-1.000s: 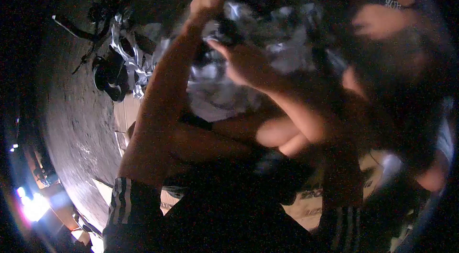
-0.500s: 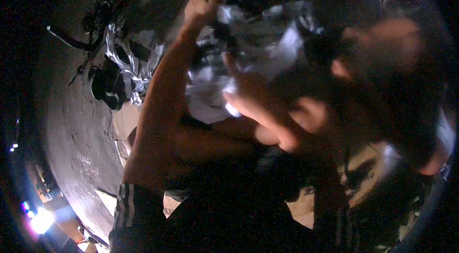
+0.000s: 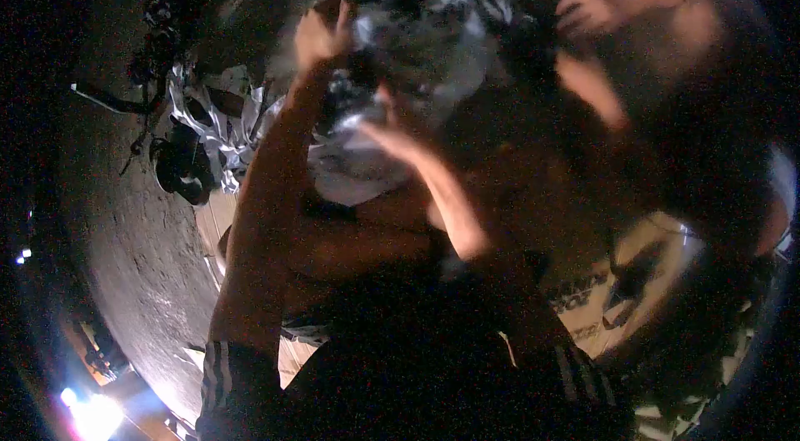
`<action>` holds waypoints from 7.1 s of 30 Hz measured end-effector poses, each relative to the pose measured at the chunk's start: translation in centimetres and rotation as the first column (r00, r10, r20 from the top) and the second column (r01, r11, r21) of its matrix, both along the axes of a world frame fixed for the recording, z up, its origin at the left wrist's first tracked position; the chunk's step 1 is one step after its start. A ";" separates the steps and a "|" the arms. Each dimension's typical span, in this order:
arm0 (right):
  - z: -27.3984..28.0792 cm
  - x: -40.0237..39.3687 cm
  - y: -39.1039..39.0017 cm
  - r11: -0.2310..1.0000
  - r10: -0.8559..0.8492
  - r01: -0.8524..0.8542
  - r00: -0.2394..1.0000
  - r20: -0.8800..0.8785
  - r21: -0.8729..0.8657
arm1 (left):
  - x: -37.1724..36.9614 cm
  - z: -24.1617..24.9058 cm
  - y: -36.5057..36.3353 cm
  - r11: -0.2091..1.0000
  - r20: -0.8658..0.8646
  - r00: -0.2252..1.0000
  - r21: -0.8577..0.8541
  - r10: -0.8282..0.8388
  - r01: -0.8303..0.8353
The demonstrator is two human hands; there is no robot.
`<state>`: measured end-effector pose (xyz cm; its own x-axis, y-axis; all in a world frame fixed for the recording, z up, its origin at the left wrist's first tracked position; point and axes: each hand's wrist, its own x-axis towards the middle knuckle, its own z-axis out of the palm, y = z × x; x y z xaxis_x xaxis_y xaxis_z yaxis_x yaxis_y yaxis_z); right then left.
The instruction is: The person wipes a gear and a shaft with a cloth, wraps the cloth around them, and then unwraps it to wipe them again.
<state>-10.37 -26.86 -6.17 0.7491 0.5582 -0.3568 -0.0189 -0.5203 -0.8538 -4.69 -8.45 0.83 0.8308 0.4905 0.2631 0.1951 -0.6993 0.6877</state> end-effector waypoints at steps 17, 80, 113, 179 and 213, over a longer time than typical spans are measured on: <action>5.4 -2.0 0.2 0.996 0.087 -0.086 0.996 0.023 -0.021 | -1.2 -0.5 -2.3 0.994 0.079 0.995 0.099 -0.055 0.047; -0.3 -6.3 -10.1 0.900 0.429 -0.258 0.669 0.607 -0.351 | -17.4 -1.8 -12.9 0.894 0.276 0.954 -0.389 -0.116 0.221; 9.4 1.0 -4.7 0.606 0.795 -0.594 0.430 0.427 -0.530 | -22.6 0.5 -16.5 0.957 0.305 0.934 -0.270 0.187 -0.104; 12.0 -8.6 -7.2 0.866 0.460 -0.341 0.829 0.317 -0.366 | -25.0 -4.9 -20.4 0.386 0.239 0.907 -0.918 0.348 0.094; 15.1 -6.7 -14.9 0.880 0.451 -0.214 0.656 0.605 -0.424 | -10.5 -6.5 -11.5 0.953 0.359 0.886 -0.176 0.294 -0.245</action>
